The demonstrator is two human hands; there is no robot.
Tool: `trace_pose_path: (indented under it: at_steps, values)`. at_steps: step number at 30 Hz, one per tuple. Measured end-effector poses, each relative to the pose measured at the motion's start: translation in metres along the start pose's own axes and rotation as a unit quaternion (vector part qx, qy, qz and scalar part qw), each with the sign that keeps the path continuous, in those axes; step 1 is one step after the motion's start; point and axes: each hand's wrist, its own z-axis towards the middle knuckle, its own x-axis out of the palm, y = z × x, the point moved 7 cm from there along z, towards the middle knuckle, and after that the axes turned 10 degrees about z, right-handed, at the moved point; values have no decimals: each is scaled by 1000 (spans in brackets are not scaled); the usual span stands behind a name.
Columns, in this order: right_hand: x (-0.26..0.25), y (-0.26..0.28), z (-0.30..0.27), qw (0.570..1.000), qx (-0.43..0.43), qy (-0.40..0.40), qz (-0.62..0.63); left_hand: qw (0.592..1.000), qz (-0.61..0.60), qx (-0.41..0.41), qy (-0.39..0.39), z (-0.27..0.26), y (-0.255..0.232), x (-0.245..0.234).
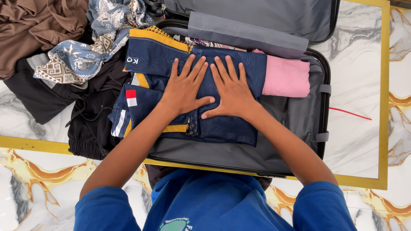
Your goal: Fold various pieces of clothing and arrange them neatly inside an open suitcase.
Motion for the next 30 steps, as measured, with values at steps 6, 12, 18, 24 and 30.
trace_pose_path:
  at_steps: [6,12,18,24,30]
  values:
    - [-21,-33,-26,999,30,13,-34,1000,-16,-12,21,1,1,-3]
    - [-58,-37,-79,993,90,-80,4,1000,-9,-5,24,1,0,-1]
    - [-47,-73,-111,911,366,25,190,1000,-10,-2,23,0,0,-2]
    - [0,-103,-116,891,280,-83,348,999,-18,4,27,1,0,-1]
    - [-21,-81,-111,883,348,-30,313,999,-18,5,41,1,-2,-6]
